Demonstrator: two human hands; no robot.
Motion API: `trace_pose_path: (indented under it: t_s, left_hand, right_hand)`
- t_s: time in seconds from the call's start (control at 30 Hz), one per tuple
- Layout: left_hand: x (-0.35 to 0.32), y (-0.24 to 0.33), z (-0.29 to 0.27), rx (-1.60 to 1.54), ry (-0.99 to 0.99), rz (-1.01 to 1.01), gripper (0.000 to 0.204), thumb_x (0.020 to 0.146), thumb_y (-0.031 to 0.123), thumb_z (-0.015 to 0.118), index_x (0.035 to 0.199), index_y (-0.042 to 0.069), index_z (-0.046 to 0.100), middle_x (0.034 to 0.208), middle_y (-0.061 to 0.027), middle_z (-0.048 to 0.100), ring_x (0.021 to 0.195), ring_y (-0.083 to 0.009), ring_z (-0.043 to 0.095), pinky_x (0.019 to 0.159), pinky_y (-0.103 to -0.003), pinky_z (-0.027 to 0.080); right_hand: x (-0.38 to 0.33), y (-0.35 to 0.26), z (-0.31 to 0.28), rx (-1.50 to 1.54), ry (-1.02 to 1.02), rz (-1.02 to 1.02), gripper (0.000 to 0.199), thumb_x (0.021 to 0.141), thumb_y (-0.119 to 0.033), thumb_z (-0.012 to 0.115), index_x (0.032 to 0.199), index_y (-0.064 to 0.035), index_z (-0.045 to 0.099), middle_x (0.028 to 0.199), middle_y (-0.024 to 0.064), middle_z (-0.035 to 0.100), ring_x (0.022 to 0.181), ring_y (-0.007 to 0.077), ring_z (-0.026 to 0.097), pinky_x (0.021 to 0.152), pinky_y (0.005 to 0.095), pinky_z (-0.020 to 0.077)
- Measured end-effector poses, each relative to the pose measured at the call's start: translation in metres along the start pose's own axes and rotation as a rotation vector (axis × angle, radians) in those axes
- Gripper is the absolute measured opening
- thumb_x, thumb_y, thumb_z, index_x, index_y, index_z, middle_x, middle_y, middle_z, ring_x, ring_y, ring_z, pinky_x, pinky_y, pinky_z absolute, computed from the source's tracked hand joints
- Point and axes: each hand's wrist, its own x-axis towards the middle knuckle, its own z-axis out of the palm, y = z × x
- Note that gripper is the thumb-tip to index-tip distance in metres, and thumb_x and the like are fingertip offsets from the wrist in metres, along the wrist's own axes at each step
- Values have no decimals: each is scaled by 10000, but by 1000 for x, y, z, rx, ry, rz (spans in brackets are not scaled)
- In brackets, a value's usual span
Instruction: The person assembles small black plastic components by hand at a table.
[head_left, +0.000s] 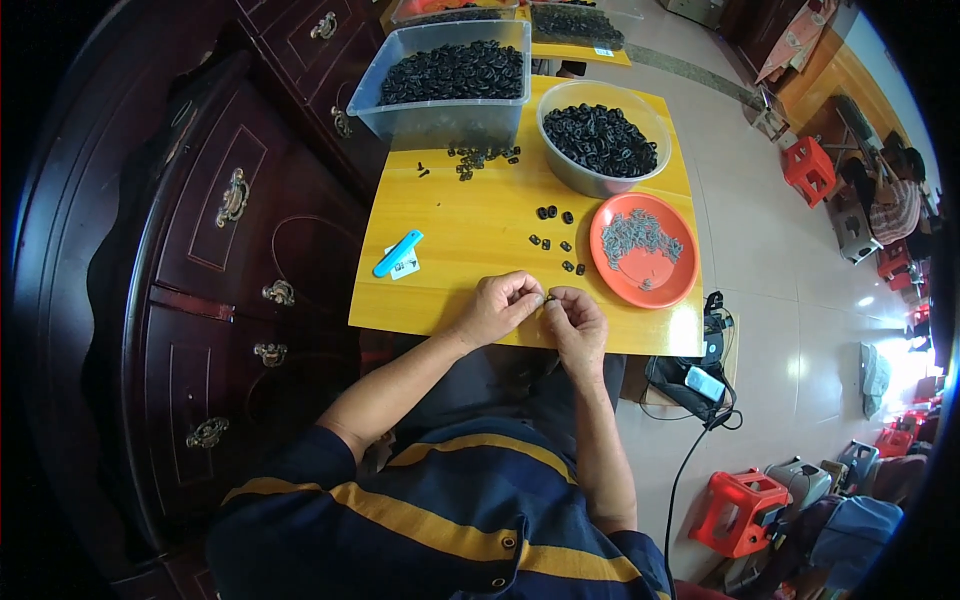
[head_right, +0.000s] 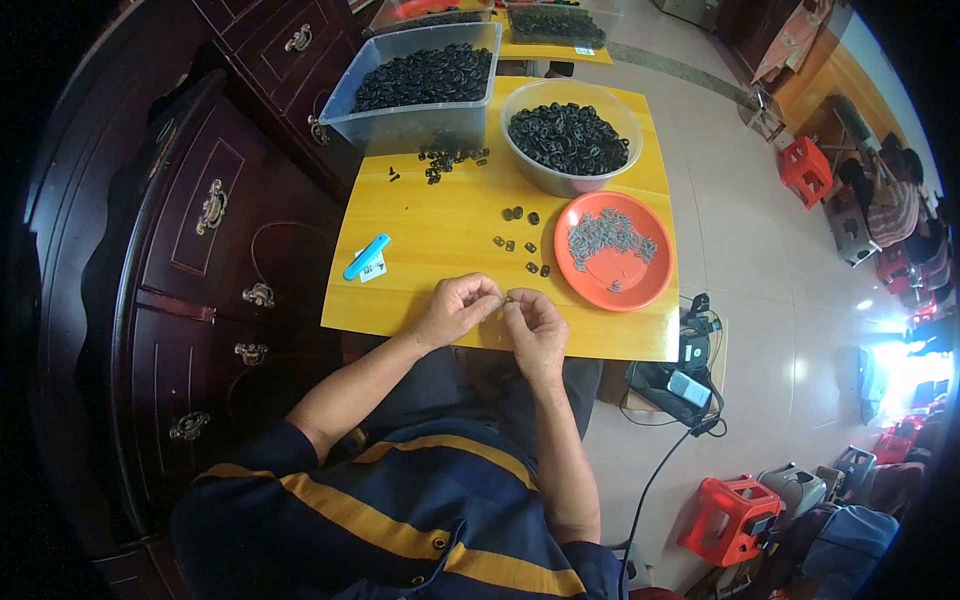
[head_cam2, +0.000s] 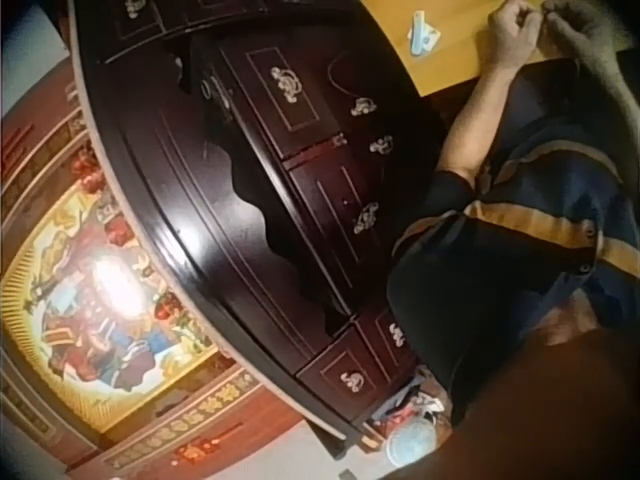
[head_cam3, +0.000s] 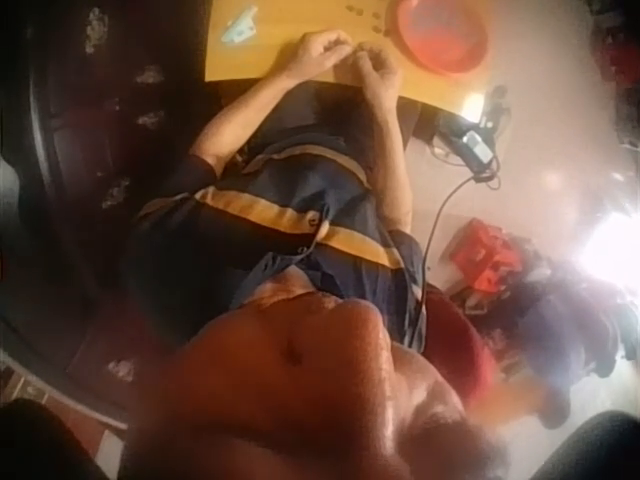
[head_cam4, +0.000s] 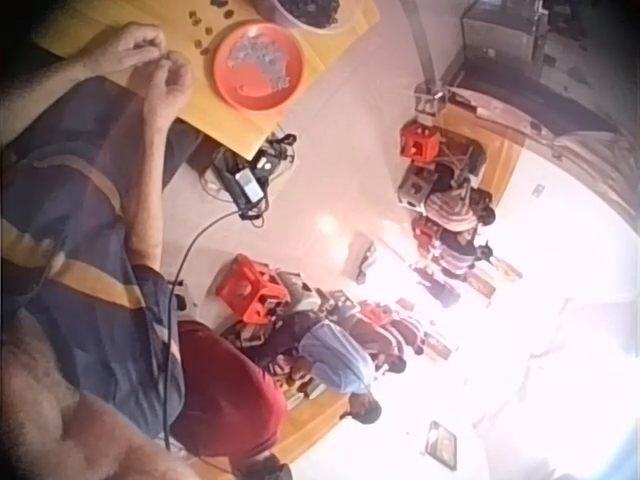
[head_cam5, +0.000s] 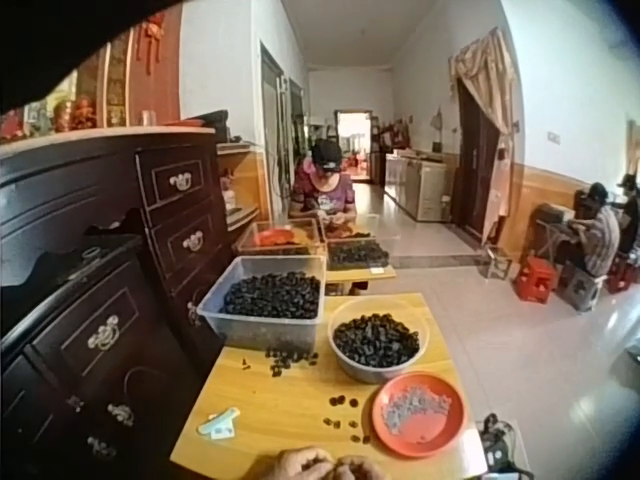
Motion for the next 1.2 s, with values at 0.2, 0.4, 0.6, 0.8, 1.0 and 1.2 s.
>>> trace_pose_path:
  t_s: [0.2,0.4,0.6,0.8,1.0,1.2]
  left_hand:
    - [1,2,-1,36,-4,13,59,890,40,654,849,0,637,672,19,599,572,-28,506,517,-223,423]
    - [4,2,-1,39,-27,-6,56,881,30,664,842,-2,641,679,18,606,590,-25,514,530,-220,433]
    - [8,5,-4,-20,-67,-85,50,890,40,672,865,-1,658,704,35,608,622,-24,527,563,-209,454]
    - [29,16,-20,-126,-148,-123,110,907,84,678,976,0,661,764,46,605,684,-21,546,609,-198,472]
    - [82,6,-33,357,85,92,251,847,90,693,1083,16,649,862,-99,676,725,-172,681,660,-304,536]
    - [124,-15,-33,702,127,259,298,833,169,713,1086,17,675,853,-127,667,730,-279,660,692,-380,532]
  right_hand:
    - [0,0,3,-7,26,-8,120,910,-49,665,1016,7,667,807,-29,647,706,28,566,654,191,463]
    - [1,3,1,-78,34,-10,105,914,-12,647,1017,8,655,849,-18,658,712,35,581,662,189,480]
    - [1,0,4,-103,35,-30,116,913,-8,651,1028,9,657,855,-19,659,713,33,577,664,187,476]
    - [1,0,-2,104,53,-29,133,929,-32,649,1058,2,649,863,-19,649,713,40,573,648,195,475]
    - [3,-2,-4,182,65,-4,125,930,3,621,1055,8,624,811,4,605,666,73,561,616,212,470]
    - [0,-4,-3,174,48,7,119,936,1,614,1054,3,620,826,0,602,676,70,564,628,209,480]
